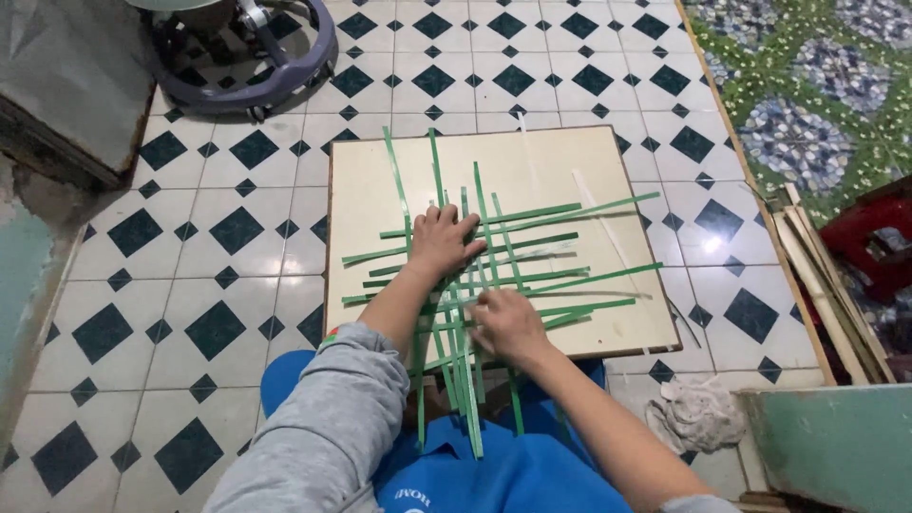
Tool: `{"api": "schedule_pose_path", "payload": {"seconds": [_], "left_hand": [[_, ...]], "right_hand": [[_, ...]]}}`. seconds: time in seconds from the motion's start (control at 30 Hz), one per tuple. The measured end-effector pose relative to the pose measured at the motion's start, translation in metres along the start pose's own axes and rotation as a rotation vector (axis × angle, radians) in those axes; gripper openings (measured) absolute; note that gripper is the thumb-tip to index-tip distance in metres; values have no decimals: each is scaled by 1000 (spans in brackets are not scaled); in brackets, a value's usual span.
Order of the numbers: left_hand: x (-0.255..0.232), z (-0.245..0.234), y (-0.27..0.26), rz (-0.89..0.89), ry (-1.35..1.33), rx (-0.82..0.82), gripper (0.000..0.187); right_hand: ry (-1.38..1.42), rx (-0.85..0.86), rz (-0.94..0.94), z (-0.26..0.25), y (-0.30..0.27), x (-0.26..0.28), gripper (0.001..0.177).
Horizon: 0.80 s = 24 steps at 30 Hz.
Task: Weaving green and white plastic strips together on a flat board to create a mat or bag component.
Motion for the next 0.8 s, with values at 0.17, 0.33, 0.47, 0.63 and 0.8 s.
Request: {"api": "schedule_pose_path", "payload": {"seconds": [0.17,0.33,0.47,0.63,0.8], "left_hand": [[-1,2,-2,-5,-21,3,49],[-1,7,0,-6,-27,-19,49],[-2,8,4,-23,-14,-25,51],[4,7,16,-38,-41,35,53],[5,11,28,-23,-44,86,49]], "right_hand": [[69,27,-374,12,-16,1,19],[114,46,-415,20,-14,-10,23],[67,-107,-340,37,-19,-11,16],[37,-122,-226,38,-6,-6,15],[14,-99,-152,49,4,-12,25]]}}
Point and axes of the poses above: each hand's wrist, its own y-axis towards the middle knuckle, its own z-axis out of the palm, x = y × z, the point moved 2 cm from there along y, towards the middle knuckle, and after that the axes turned 13 degrees about y, right-handed, at the moved point
